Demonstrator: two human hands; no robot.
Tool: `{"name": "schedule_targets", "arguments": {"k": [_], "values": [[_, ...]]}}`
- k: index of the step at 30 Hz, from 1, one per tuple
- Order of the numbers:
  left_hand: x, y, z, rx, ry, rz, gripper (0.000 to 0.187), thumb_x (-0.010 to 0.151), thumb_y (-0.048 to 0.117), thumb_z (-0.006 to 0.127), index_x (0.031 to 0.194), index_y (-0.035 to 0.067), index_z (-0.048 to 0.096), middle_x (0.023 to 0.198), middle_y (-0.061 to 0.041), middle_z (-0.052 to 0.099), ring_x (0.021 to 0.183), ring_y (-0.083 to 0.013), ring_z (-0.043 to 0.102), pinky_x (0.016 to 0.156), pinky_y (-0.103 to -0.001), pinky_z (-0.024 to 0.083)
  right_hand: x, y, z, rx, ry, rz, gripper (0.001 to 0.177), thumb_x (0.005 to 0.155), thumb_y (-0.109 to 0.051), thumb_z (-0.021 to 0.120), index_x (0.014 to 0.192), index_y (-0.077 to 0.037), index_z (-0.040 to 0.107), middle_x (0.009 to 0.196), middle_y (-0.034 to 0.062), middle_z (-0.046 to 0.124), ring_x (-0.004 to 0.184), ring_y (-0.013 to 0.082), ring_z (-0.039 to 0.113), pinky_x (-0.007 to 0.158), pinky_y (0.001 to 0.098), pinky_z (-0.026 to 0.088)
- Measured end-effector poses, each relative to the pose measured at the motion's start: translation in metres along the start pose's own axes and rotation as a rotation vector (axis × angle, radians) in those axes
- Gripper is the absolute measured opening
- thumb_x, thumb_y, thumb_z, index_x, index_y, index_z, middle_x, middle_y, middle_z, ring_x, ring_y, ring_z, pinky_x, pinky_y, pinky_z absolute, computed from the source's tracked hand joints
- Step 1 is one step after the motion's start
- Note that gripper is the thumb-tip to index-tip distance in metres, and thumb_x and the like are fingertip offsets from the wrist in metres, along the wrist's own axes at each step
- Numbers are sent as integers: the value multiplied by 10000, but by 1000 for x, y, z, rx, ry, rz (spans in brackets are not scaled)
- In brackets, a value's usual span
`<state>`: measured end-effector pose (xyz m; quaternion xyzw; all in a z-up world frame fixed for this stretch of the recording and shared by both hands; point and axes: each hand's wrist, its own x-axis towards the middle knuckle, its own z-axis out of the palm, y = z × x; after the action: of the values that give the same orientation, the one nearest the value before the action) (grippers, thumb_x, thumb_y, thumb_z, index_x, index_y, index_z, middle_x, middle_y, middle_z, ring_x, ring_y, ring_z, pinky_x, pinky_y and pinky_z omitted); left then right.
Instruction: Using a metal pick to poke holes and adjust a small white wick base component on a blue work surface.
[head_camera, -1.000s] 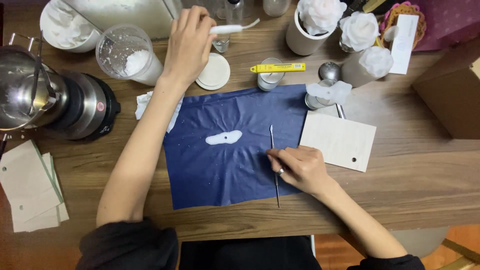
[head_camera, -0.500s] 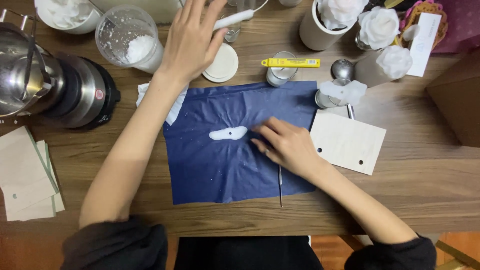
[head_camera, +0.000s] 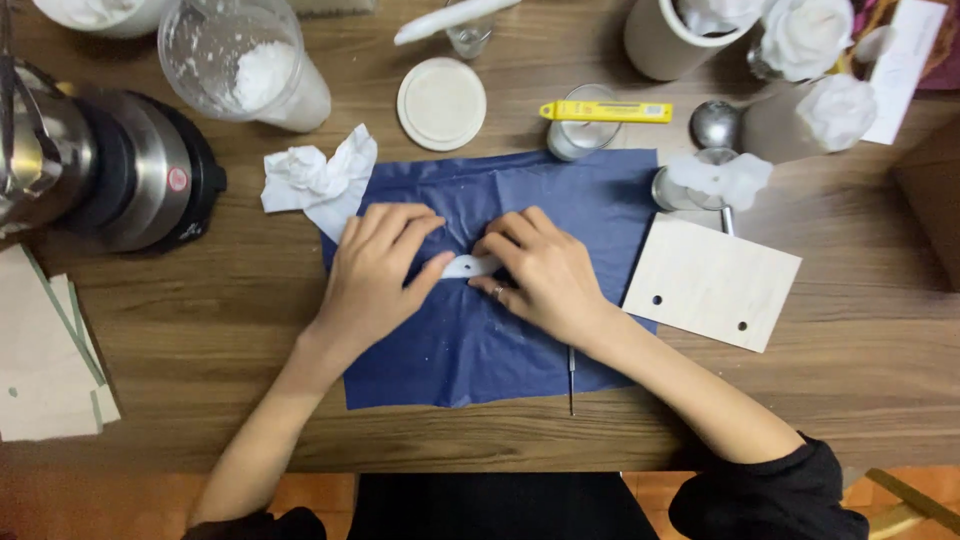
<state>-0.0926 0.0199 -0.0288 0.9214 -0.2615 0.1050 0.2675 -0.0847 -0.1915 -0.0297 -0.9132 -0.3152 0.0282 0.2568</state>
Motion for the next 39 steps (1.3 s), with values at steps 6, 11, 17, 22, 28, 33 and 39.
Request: {"name": "schedule_targets", "arguments": {"k": [6,11,17,22,28,33,39], "values": [[-12,14,-1,31,-166,-89,283,752,234,718,982,95,630,944,-32,535,907,-226,512,691,-347,367,1,-8,-10,-35,-15,102,298,722,-278,762,948,-130,637,890,31,565,848,222,539,634,307,486],[-14,14,3,-17,-186,-80,177,769,179,704,901,116,605,916,-8,511,917,-207,503,699,-332,371,-3,-6,-5,-13,-5,106,258,725,-274,759,904,-143,627,869,23,555,845,222,538,639,306,487],[-16,21,4,-165,-196,-129,167,786,87,676,935,107,602,830,-11,562,872,-203,551,711,-320,407,-3,-3,-3,198,-13,122,185,726,-195,756,824,-133,612,756,22,559,775,234,565,650,330,483],[-13,23,7,-330,-165,-168,154,829,48,632,975,94,645,757,-10,604,771,-186,603,645,-284,434,-6,-4,-11,377,7,122,127,727,-125,739,800,-115,635,665,46,604,709,264,603,674,358,485],[0,38,4,-525,-34,-223,95,853,24,626,909,70,687,783,-50,653,736,-227,672,618,-284,532,-15,-5,-27,581,136,157,80,756,-118,753,811,-106,695,673,43,635,696,235,610,689,317,492],[2,47,14,-741,61,-362,157,850,-13,612,971,44,694,791,-117,722,775,-243,707,612,-260,569,-22,-5,-27,703,153,385,103,790,-101,735,891,-85,724,690,63,696,629,115,605,657,256,507],[-1,50,27,-906,33,-448,189,862,-6,582,1019,8,685,827,-193,702,804,-269,682,636,-297,584,-29,1,-17,799,157,468,145,781,-70,732,926,-65,720,690,85,706,645,94,616,680,253,517]]}}
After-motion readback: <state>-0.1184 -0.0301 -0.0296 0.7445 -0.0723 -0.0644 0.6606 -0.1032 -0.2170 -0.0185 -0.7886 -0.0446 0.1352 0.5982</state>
